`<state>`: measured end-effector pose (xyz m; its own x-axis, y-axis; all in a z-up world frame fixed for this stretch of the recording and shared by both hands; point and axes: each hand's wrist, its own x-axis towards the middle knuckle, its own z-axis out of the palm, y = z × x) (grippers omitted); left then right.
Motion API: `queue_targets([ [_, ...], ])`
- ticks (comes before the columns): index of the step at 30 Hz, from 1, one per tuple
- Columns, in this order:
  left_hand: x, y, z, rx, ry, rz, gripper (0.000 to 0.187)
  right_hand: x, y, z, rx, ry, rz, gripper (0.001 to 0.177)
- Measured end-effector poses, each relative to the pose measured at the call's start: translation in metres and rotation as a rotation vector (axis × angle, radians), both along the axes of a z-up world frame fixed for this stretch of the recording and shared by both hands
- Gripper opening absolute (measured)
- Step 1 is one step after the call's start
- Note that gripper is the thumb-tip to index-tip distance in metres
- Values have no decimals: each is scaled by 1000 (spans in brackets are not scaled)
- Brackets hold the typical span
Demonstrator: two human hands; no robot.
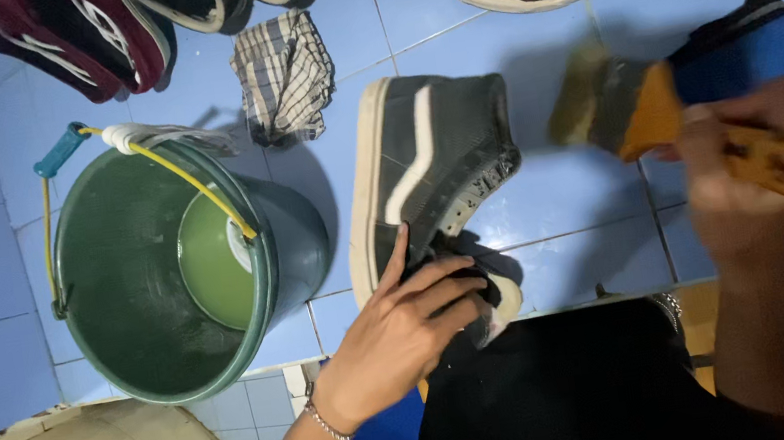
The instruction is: The person cleans a shoe by applying a liquid from a bucket with a large brush and scrubbing the interior with a toothbrush.
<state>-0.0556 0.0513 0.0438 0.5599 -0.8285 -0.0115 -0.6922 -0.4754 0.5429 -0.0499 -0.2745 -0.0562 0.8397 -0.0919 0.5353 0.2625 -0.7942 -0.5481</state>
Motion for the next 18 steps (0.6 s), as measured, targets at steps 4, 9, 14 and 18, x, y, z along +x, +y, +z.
queue_targets([
  [4, 7, 2, -7, -74, 26, -28, 22, -3, 11, -14, 450, 185, 15, 19],
  [9, 6, -3, -18, -156, -35, -48, 20, 16, 58, -10, 667, 531, 150, 21],
  [14, 7, -1, -17, -227, -58, 2, 15, 7, 6, -25, 308, 112, -134, 19],
  [18, 8, -6, -25, -210, -88, -5, 14, 11, 8, -32, 474, 94, -34, 11],
])
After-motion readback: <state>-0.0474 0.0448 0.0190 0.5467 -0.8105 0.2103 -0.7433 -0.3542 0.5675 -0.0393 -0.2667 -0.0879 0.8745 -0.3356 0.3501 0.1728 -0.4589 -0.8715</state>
